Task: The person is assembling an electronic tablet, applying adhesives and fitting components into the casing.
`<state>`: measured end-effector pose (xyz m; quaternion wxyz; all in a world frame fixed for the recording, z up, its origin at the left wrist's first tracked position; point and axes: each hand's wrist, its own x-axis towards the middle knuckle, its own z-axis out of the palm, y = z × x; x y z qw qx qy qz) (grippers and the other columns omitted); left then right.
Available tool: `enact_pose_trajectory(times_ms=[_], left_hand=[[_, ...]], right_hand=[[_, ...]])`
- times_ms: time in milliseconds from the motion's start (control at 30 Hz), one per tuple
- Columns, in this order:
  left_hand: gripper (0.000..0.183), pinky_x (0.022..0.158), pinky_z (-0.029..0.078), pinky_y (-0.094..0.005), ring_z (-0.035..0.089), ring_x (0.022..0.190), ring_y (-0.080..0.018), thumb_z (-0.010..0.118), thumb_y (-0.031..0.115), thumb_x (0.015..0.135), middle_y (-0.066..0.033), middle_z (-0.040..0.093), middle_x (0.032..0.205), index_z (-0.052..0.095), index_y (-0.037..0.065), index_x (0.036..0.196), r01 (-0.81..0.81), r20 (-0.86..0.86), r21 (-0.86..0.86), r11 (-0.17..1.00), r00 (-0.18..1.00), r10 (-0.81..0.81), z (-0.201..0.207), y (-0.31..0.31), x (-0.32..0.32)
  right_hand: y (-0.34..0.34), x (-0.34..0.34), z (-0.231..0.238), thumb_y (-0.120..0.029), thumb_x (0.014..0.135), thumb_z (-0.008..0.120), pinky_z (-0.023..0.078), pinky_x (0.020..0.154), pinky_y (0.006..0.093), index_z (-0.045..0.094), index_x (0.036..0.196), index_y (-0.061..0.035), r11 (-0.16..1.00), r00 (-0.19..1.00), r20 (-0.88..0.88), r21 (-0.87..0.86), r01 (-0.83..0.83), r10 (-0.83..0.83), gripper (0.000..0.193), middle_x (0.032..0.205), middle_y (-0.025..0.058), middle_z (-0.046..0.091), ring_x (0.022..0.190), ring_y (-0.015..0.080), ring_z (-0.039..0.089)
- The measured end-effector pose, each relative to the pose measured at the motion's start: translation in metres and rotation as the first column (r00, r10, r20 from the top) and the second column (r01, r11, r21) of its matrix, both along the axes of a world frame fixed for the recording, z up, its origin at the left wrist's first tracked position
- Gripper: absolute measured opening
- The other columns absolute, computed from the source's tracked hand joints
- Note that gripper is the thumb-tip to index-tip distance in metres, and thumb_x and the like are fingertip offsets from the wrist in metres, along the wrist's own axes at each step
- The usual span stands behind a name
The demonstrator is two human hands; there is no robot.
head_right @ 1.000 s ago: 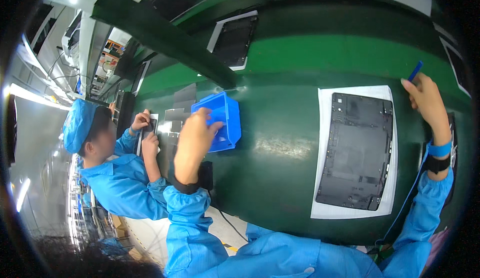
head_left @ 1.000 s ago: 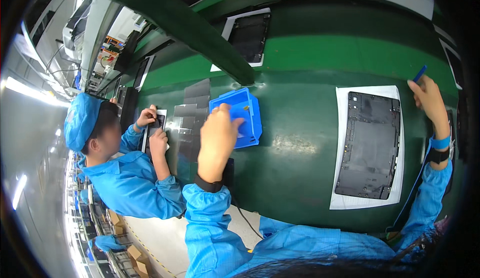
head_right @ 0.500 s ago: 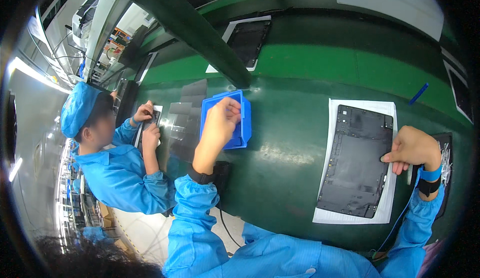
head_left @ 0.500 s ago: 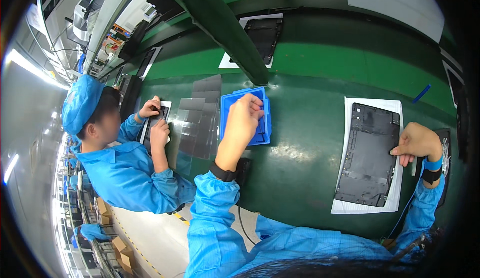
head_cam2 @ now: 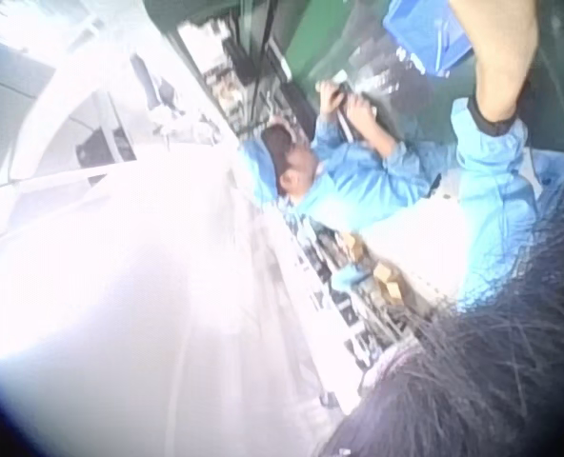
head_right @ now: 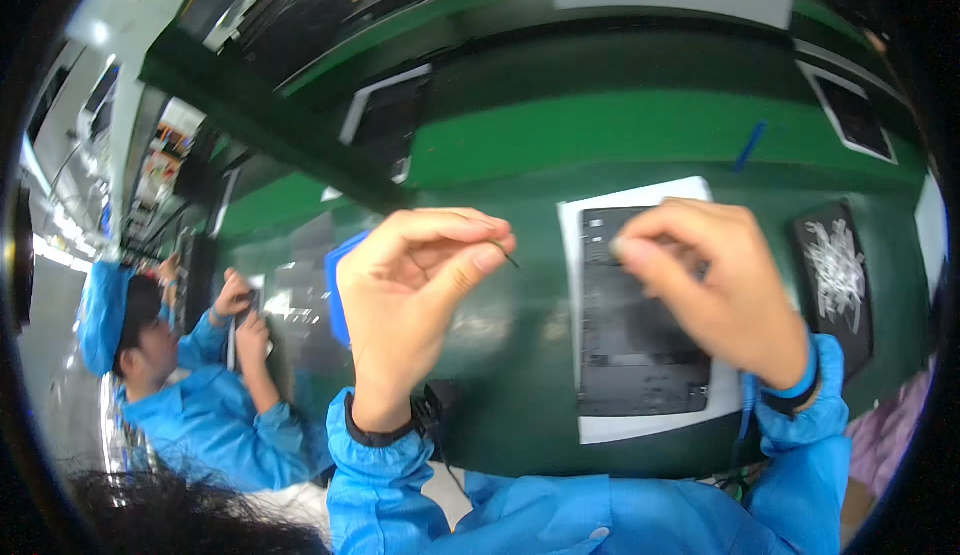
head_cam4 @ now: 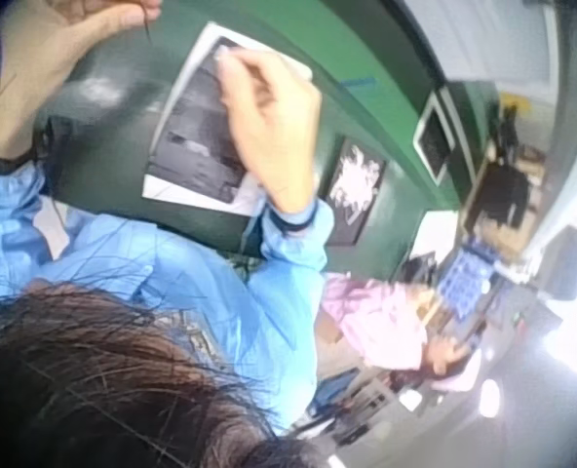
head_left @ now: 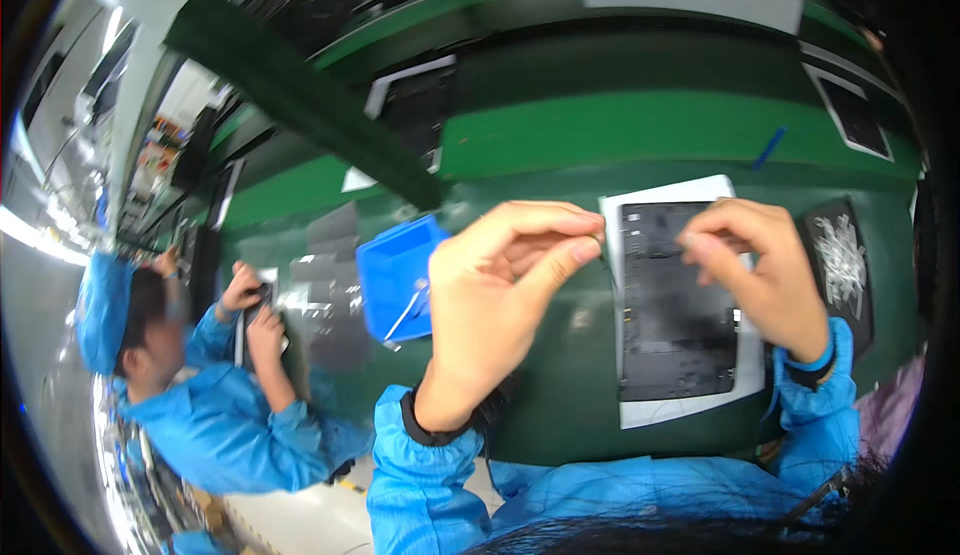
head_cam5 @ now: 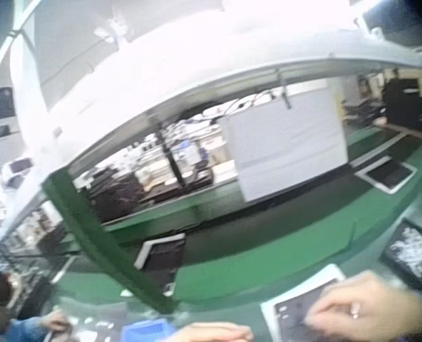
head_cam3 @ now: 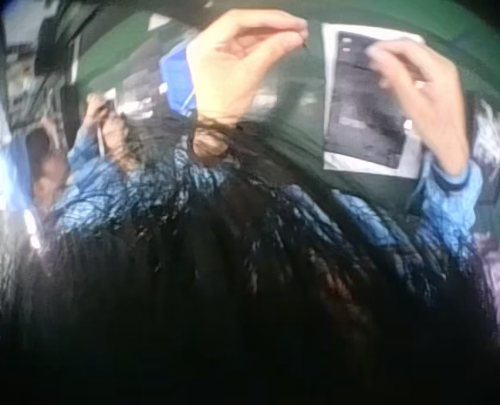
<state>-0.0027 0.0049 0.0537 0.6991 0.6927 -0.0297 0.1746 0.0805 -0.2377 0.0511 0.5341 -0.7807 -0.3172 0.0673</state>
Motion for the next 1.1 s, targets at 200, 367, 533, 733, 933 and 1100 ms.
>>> enact_pose_trajectory(times_ms=[200,367,533,733,933,1100], left_hand=[[0.028,0.097,0.063,-0.0343,0.075,0.111,-0.0271,0.072,-0.013,0.093,-0.0178,0.071,0.123,0.067,-0.006,0.120,0.155,0.036,0.032,0.987,0.987,-0.156,-0.002,-0.051,0.029],[0.035,0.096,0.065,-0.0334,0.075,0.113,-0.0299,0.069,-0.014,0.095,-0.0170,0.067,0.125,0.062,-0.005,0.128,0.222,0.007,-0.004,0.975,0.975,-0.222,-0.008,-0.058,0.039],[0.030,0.094,0.062,-0.0336,0.075,0.108,-0.0259,0.075,-0.008,0.093,-0.0177,0.068,0.124,0.067,-0.008,0.122,0.178,-0.019,-0.088,0.980,0.983,-0.181,-0.021,-0.059,0.043],[0.027,0.094,0.062,-0.0341,0.074,0.101,-0.0207,0.070,0.005,0.103,-0.0155,0.071,0.120,0.072,-0.006,0.127,0.169,-0.076,-0.212,0.962,0.979,-0.189,-0.025,-0.072,0.047],[0.027,0.092,0.062,-0.0339,0.074,0.100,-0.0207,0.064,0.014,0.108,-0.0153,0.074,0.115,0.071,-0.007,0.122,0.286,-0.184,-0.241,0.927,0.925,-0.333,-0.051,-0.066,0.058],[0.038,0.088,0.061,-0.0345,0.074,0.097,-0.0212,0.069,0.027,0.106,-0.0160,0.074,0.109,0.071,-0.007,0.123,0.185,-0.243,-0.145,0.972,0.946,-0.217,-0.053,-0.063,0.057]], right_hand=[[-0.001,-0.009,0.003,-0.001,0.096,0.071,0.053,0.061,0.0304,0.072,0.106,0.0020,0.989,0.958,0.271,0.135,0.059,-0.094,0.011,0.087,0.0107,0.070,0.068,0.0185,0.068],[-0.011,-0.001,-0.003,0.000,0.097,0.069,0.052,0.059,0.0328,0.070,0.105,0.0020,0.990,0.934,0.336,0.109,0.090,-0.122,0.008,0.085,0.0118,0.068,0.069,0.0221,0.068],[-0.006,-0.003,-0.007,-0.001,0.101,0.065,0.053,0.060,0.0330,0.066,0.107,0.0030,0.960,0.996,0.059,0.274,0.053,-0.072,0.008,0.086,0.0102,0.067,0.069,0.0183,0.068],[-0.005,0.013,-0.025,-0.008,0.104,0.063,0.053,0.063,0.0292,0.066,0.107,0.0027,0.974,0.985,0.111,0.199,0.111,-0.135,0.012,0.087,0.0063,0.068,0.069,0.0130,0.066],[-0.043,0.030,0.005,-0.019,0.104,0.065,0.052,0.065,0.0273,0.068,0.107,0.0034,1.000,0.910,-0.414,-0.002,-0.008,0.007,0.023,0.086,0.0042,0.069,0.070,0.0117,0.065],[-0.101,0.052,0.030,-0.010,0.093,0.058,0.056,0.067,0.0349,0.072,0.101,0.0057,0.871,0.971,-0.153,-0.483,0.088,-0.183,0.022,0.085,0.0136,0.074,0.072,0.0191,0.071]])
